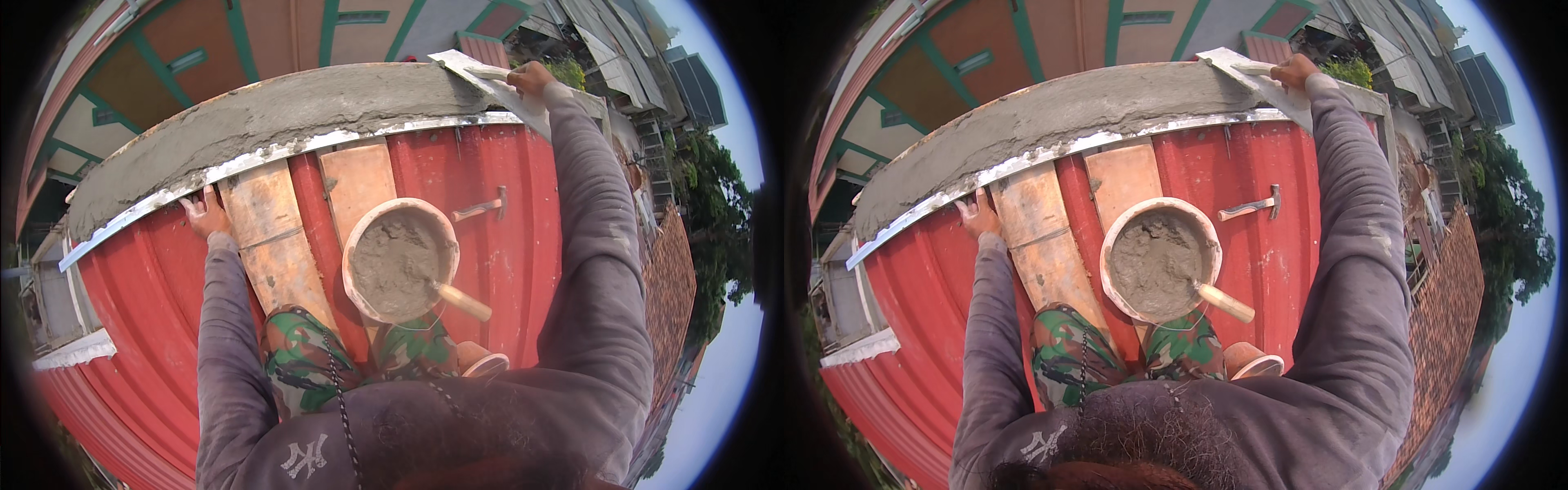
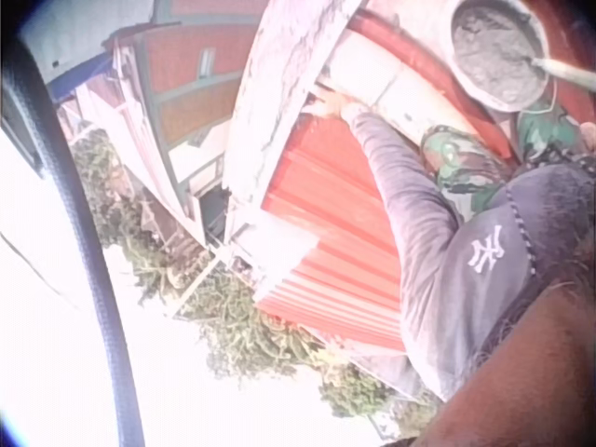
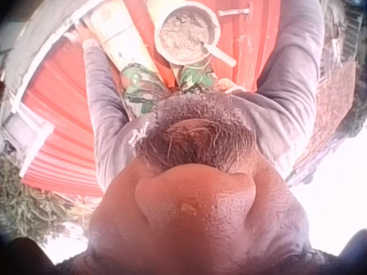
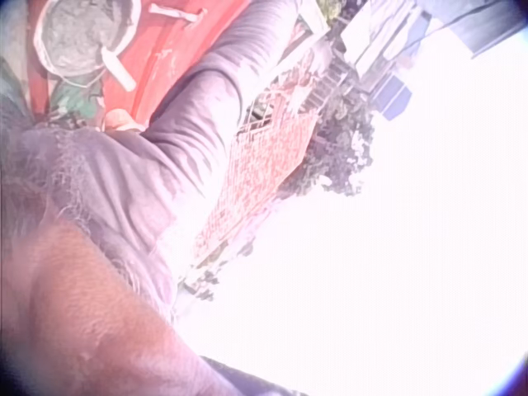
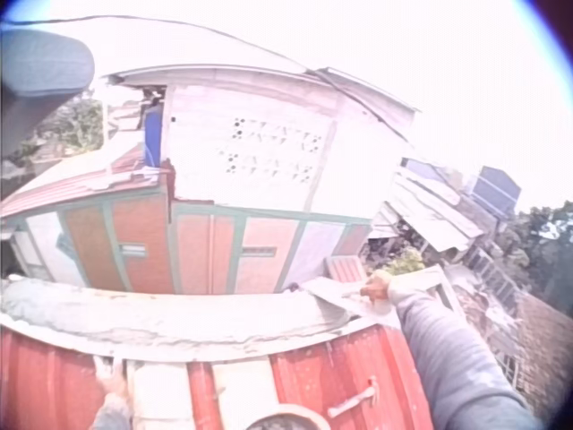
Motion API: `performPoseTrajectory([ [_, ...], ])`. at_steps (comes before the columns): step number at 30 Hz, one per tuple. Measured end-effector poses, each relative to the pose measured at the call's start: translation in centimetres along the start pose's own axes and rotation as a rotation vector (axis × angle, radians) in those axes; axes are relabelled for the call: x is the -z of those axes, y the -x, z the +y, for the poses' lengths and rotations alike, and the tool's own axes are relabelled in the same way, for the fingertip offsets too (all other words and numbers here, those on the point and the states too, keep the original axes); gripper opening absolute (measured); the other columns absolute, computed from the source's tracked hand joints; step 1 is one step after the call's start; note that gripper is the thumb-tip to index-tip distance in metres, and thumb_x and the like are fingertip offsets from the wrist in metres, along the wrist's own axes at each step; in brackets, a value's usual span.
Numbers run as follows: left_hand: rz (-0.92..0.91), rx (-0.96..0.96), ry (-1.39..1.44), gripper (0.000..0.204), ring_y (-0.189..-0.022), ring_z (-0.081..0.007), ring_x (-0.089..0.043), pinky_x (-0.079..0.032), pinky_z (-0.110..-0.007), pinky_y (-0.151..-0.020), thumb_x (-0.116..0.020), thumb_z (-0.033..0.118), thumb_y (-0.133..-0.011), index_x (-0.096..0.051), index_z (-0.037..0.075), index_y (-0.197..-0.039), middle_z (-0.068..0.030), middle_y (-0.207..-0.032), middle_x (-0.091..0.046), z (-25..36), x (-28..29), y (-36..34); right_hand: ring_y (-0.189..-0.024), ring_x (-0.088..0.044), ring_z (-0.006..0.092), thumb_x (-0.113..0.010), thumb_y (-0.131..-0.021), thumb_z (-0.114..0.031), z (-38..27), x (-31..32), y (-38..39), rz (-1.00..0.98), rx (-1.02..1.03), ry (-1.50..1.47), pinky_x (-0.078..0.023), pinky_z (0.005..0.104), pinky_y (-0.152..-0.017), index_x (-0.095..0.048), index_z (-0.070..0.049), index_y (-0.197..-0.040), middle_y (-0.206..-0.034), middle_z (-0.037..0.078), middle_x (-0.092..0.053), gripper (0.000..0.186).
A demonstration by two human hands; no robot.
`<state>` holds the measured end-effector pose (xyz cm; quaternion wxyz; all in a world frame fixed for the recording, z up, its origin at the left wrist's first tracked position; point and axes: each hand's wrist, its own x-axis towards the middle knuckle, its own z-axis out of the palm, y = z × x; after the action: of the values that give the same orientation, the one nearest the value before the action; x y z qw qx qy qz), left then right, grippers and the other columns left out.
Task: The person applies wet mortar to the concrete edge of a red corrugated metal roof using a trowel and smooths the surface with a white flat finishing tool.
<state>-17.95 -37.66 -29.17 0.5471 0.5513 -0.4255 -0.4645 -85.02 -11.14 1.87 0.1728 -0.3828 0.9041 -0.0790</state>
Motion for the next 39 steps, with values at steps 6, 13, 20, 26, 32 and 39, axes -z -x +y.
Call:
performPoseTrajectory([
  [6,0.039,-0.115,-0.058,0.094,-0.146,-0.0362,-0.048,-0.040,-0.040,-0.120,-0.081,0.023,-0.094,-0.025,-0.005,-0.165,-0.0321,-0.157,-0.045,-0.6,0.0,-0.6,-0.066,-0.066,0.0147,-0.071,-0.092,-0.030,-3.8,-2.6,1.6,-0.042,0.137,-0.083,-0.053,0.0342,-0.065,-0.079,0.002,-0.101,-0.074,0.005,-0.069,0.034],
  [13,0.025,-0.032,-0.136,0.096,-0.149,-0.0392,-0.044,-0.041,-0.042,-0.120,-0.079,0.021,-0.096,-0.018,0.000,-0.168,-0.0274,-0.165,-0.037,2.2,-0.7,1.1,-0.070,-0.069,0.0196,-0.071,-0.089,-0.032,-11.4,-8.5,3.5,-0.055,0.218,-0.157,-0.056,0.0361,-0.073,-0.079,0.001,-0.116,-0.076,0.010,-0.073,0.044],
  [20,0.038,-0.006,-0.183,0.095,-0.145,-0.0378,-0.049,-0.044,-0.043,-0.118,-0.079,0.023,-0.096,-0.021,-0.002,-0.166,-0.0257,-0.163,-0.039,1.7,0.0,0.7,-0.071,-0.068,0.0179,-0.070,-0.092,-0.029,-22.2,-13.8,5.2,-0.065,0.348,-0.200,-0.053,0.0348,-0.071,-0.077,0.004,-0.115,-0.080,0.010,-0.072,0.040],
  [26,0.080,-0.030,-0.226,0.095,-0.137,-0.0356,-0.057,-0.049,-0.041,-0.111,-0.081,0.026,-0.094,-0.025,-0.002,-0.165,-0.0255,-0.155,-0.047,1.5,0.3,0.9,-0.104,-0.074,0.0358,-0.070,-0.092,-0.034,-30.0,-19.2,7.0,0.017,0.591,-0.198,-0.054,0.0405,-0.097,-0.071,0.005,-0.128,-0.114,0.026,-0.075,0.054],
  [32,0.083,-0.044,-0.197,0.095,-0.141,-0.0360,-0.052,-0.045,-0.042,-0.115,-0.080,0.025,-0.095,-0.023,-0.003,-0.166,-0.0262,-0.160,-0.043,1.7,0.3,0.8,-0.119,-0.068,0.0441,-0.068,-0.095,-0.036,-36.8,-25.2,8.3,0.053,0.558,-0.228,-0.051,0.0444,-0.107,-0.064,0.007,-0.136,-0.129,0.032,-0.068,0.060],
  [39,0.040,-0.028,-0.145,0.096,-0.146,-0.0359,-0.048,-0.039,-0.041,-0.121,-0.079,0.022,-0.097,-0.019,-0.006,-0.166,-0.0292,-0.161,-0.042,2.9,-0.5,1.5,-0.116,-0.068,0.0430,-0.061,-0.098,-0.034,-44.0,-31.2,13.2,0.032,0.538,-0.270,-0.049,0.0517,-0.105,-0.062,0.004,-0.131,-0.120,0.029,-0.070,0.050],
])
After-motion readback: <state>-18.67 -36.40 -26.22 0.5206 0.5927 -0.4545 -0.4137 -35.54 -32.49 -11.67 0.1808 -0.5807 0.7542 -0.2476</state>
